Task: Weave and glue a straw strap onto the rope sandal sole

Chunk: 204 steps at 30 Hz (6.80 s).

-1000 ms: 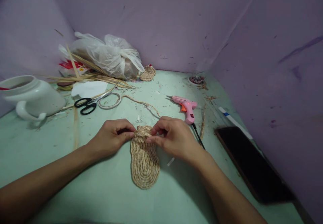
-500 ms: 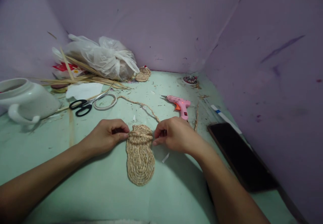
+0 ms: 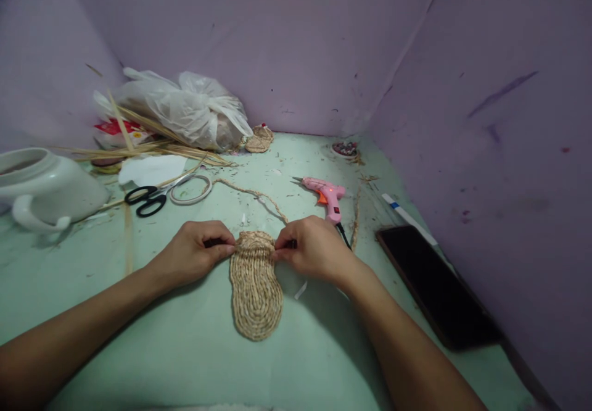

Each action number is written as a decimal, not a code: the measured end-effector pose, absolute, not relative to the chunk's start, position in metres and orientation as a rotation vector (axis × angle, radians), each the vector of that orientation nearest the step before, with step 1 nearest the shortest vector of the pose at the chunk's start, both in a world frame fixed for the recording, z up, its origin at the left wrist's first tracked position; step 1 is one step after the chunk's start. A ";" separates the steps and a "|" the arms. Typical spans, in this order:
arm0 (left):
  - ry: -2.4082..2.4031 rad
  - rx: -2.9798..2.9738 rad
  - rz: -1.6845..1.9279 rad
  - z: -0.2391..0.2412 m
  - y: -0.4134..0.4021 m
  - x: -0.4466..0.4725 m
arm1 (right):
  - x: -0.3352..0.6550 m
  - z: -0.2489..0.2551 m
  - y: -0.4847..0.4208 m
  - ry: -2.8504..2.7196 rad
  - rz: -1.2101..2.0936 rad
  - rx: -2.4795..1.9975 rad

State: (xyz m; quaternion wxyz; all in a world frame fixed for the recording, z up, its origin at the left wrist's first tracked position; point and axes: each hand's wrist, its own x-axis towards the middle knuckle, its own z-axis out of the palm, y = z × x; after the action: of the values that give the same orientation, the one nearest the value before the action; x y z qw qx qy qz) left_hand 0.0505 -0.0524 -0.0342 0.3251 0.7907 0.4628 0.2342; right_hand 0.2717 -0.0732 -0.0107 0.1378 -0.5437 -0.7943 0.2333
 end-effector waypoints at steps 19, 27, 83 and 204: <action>1.177 1.935 0.621 -0.033 -0.051 0.050 | 0.269 -0.010 -0.074 -2.298 0.688 -1.615; 1.214 1.995 0.588 -0.034 -0.052 0.055 | 0.269 -0.010 -0.074 -2.291 0.668 -1.618; 1.175 1.922 0.549 -0.032 -0.050 0.046 | 0.273 0.001 -0.076 -1.873 0.856 -1.484; 1.172 1.560 0.607 -0.026 -0.043 0.047 | 0.256 -0.007 -0.089 -2.107 0.749 -1.494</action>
State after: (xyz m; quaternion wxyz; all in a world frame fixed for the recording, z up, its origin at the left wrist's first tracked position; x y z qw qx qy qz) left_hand 0.0472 -0.0428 -0.0257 0.5219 0.6510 0.4894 0.2535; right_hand 0.2555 -0.0888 -0.0074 0.2244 -0.5414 -0.7635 0.2714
